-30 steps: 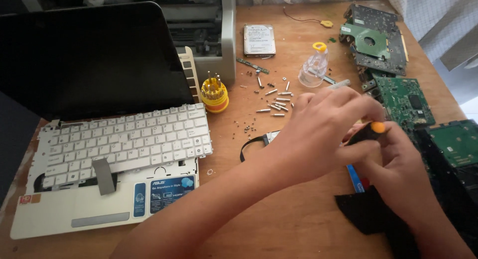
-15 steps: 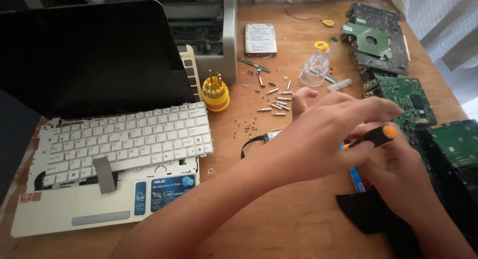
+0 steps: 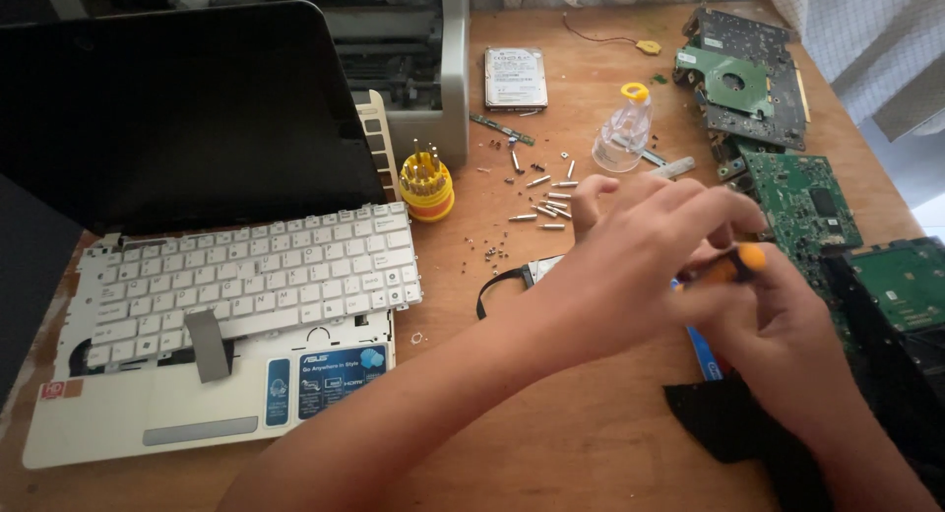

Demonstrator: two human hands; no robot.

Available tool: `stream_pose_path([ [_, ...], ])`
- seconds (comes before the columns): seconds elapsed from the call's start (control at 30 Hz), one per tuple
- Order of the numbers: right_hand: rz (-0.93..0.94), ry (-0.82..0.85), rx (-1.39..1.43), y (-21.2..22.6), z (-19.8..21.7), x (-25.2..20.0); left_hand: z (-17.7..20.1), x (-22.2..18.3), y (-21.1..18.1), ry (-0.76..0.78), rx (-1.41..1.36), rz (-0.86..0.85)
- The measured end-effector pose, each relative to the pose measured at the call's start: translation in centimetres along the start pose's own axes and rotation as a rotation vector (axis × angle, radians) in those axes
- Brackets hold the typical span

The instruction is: Removing screws from a laptop hard drive bracket using a screwdriver

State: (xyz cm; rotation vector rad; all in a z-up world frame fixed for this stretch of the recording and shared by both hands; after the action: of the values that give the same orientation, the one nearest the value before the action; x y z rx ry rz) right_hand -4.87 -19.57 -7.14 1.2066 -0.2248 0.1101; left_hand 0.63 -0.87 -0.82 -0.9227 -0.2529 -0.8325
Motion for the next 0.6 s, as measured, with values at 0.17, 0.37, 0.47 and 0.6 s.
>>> stream_pose_path([
  [0.17,-0.082,-0.032,-0.118,1.8,0.2,0.4,-0.5,-0.4,0.3,0.055,-0.075,0.019],
  [0.37,-0.070,-0.023,-0.099,0.7,0.4,0.5,-0.8,-0.3,0.5,0.040,-0.011,-0.016],
  [0.47,-0.122,-0.043,-0.149,1.8,0.0,0.3,-0.6,-0.3,0.3,0.053,0.045,-0.017],
  [0.6,-0.083,-0.015,-0.022,1.2,0.0,0.2,-0.3,-0.4,-0.5,-0.034,0.126,0.037],
])
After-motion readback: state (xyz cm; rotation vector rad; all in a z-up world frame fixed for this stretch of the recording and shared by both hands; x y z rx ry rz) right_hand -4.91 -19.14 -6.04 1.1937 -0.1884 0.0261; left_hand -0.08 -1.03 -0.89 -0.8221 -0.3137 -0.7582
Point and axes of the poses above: each hand's wrist, its own x-axis towards the middle knuckle, its own z-axis out of the back of the hand, y = z × x, the point moved 1 cm from there along x, towards the middle knuckle, and after that the axes turned 3 degrees about z, right-handed, at the moved point
